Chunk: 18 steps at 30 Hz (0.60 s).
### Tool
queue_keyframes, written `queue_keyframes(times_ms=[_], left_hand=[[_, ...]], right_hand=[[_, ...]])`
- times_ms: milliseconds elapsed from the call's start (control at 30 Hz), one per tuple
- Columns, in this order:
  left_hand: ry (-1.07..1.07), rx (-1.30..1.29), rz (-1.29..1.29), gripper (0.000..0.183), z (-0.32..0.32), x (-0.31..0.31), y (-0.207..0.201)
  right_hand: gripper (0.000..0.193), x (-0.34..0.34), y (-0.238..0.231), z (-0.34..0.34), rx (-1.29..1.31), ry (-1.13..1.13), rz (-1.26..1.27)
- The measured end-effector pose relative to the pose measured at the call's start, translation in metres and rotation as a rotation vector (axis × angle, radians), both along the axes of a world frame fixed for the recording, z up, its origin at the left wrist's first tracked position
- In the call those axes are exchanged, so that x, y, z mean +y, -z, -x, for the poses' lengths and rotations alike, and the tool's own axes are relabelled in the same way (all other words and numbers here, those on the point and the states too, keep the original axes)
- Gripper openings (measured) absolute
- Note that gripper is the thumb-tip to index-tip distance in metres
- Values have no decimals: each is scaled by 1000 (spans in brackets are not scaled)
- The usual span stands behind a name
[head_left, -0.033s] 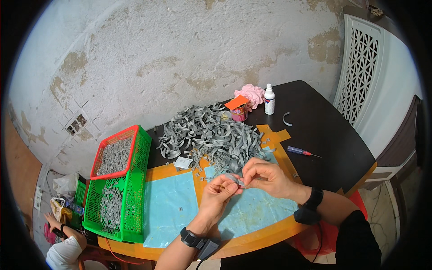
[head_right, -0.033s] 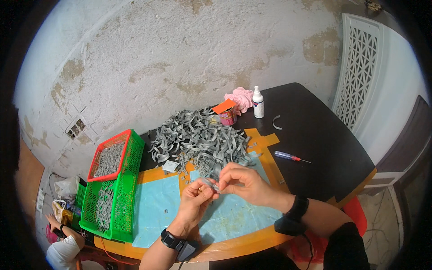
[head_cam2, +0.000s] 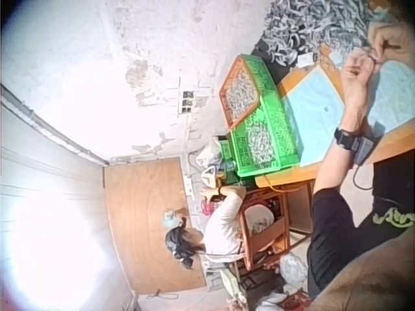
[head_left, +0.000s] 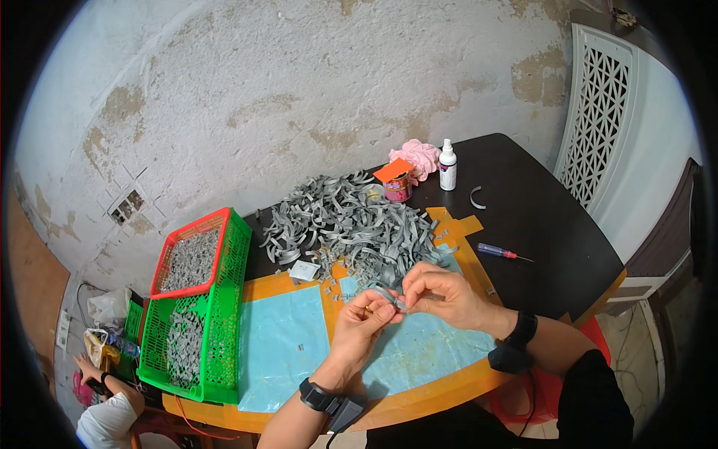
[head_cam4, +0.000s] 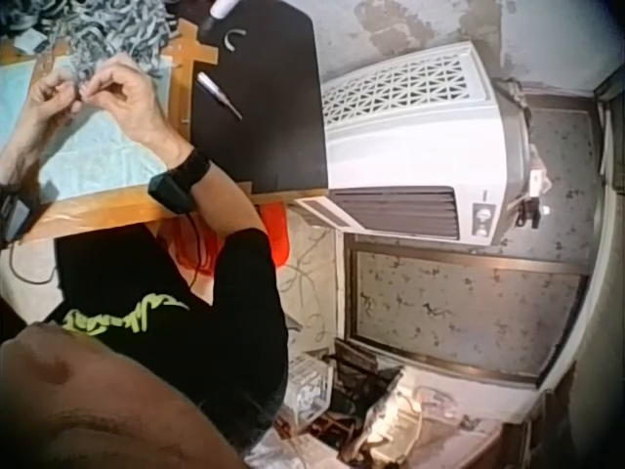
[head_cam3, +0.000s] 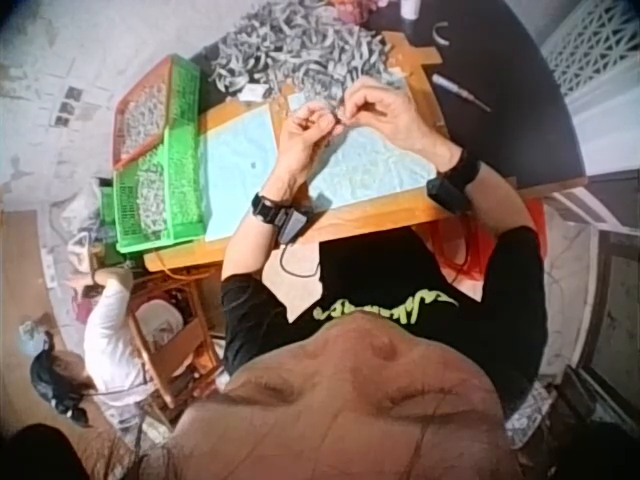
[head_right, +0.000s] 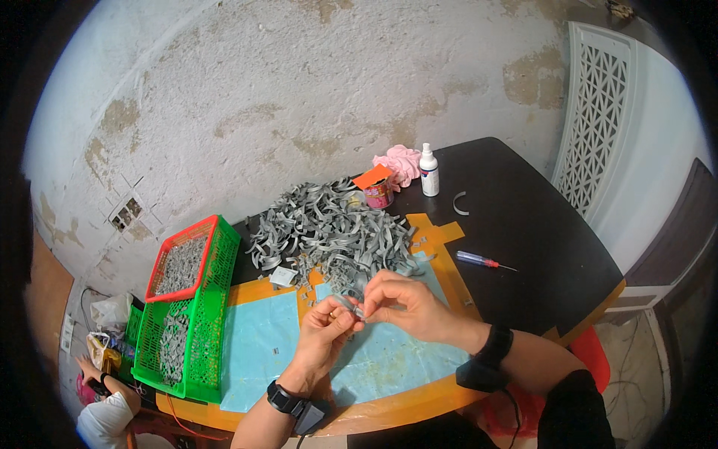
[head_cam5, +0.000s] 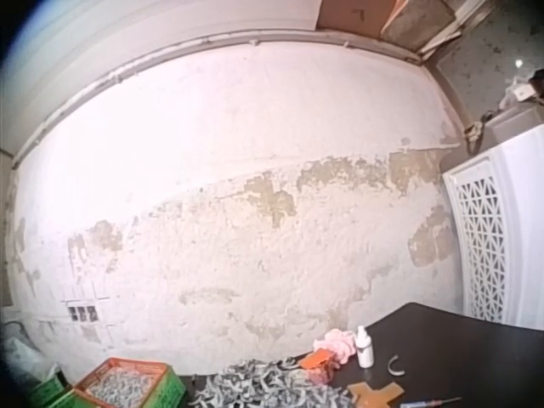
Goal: The recorder is assembling small grey leather or synthetic shoe components by aligning and pressing them together at a workbench.
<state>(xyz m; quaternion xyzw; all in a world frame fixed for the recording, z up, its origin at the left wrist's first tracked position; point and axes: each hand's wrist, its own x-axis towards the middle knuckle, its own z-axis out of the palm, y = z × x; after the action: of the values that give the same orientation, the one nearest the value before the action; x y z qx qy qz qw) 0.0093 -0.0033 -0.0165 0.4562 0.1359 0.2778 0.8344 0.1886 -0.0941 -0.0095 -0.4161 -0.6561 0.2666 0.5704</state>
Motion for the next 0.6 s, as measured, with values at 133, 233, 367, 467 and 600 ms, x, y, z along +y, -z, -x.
queue_keyframes(times_ms=[133, 233, 367, 467, 600], left_hand=[[16, 34, -52, 13, -1, 3, -4], [59, 123, -221, 15, 4, 7, -6], [100, 196, -345, 21, 3, 3, -5], [62, 188, -308, 20, 1, 0, -7], [13, 118, -147, 20, -2, -3, -10]], right_hand=[[12, -4, -9, 2, 186, -108, 141], [12, -2, -12, 2, 338, -174, 283], [12, 3, 4, -3, 384, -209, 226], [13, 2, 2, -3, 376, -197, 192], [13, 2, 2, -4, 375, -216, 173]])
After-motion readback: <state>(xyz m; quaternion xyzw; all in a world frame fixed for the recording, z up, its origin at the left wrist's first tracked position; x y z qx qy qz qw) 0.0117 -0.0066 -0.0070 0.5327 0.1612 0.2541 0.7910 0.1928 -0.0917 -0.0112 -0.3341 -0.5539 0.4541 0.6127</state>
